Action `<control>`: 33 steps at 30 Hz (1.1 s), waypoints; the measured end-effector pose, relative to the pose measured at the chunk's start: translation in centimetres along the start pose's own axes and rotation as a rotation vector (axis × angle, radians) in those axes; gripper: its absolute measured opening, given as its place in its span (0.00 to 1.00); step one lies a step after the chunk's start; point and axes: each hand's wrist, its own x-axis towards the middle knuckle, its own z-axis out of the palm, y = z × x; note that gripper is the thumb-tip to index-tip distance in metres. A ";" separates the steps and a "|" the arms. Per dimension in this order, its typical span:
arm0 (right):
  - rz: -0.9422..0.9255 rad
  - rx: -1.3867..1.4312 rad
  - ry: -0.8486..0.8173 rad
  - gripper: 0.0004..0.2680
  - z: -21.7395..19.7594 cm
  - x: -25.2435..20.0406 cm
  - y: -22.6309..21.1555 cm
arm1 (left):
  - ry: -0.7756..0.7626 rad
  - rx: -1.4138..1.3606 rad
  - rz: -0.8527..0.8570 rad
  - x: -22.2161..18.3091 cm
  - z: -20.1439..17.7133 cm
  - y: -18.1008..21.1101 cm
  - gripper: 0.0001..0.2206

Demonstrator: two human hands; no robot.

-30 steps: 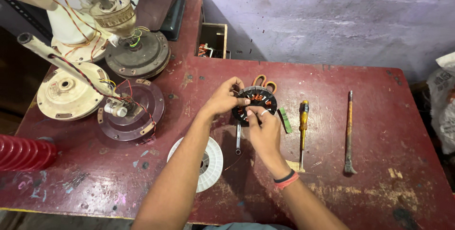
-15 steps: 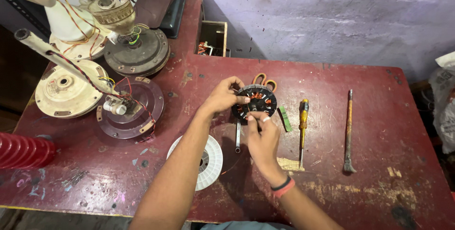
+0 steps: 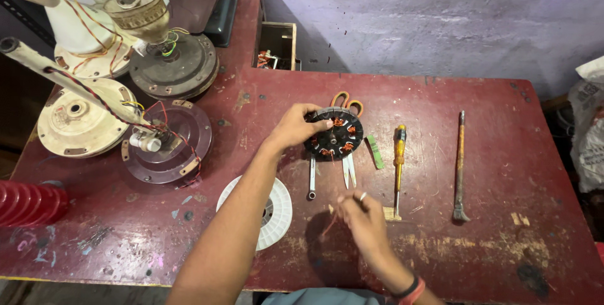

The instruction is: The person winds copper wire into the slots of a circular motor stator. They use a screwdriver to tuck and adjust the wire, and a hammer to tap the windings into place. The person also handles a spool of copper wire and uses scissors to cut the wire.

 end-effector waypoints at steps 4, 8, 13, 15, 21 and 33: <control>0.122 0.261 0.011 0.09 0.0 4.7 -3.6 | 0.011 -0.002 -0.022 0.2 0.1 -0.2 0.15; 0.174 0.243 -0.010 0.07 1.3 9.7 -7.2 | 0.022 -0.005 -0.003 0.3 0.1 -0.5 0.15; 0.233 0.439 -0.016 0.04 2.0 11.7 -6.9 | 0.063 0.069 -0.013 0.1 0.3 -0.3 0.15; 0.244 0.431 -0.008 0.04 1.9 11.6 -6.0 | 0.092 0.098 0.000 0.3 0.3 -0.2 0.15; 0.172 0.291 -0.032 0.04 1.3 7.6 -2.1 | 0.115 0.097 0.005 0.7 0.5 -0.4 0.15; 0.524 0.151 -0.219 0.04 -0.1 -3.6 2.1 | 0.070 0.047 0.006 0.1 0.3 -0.2 0.14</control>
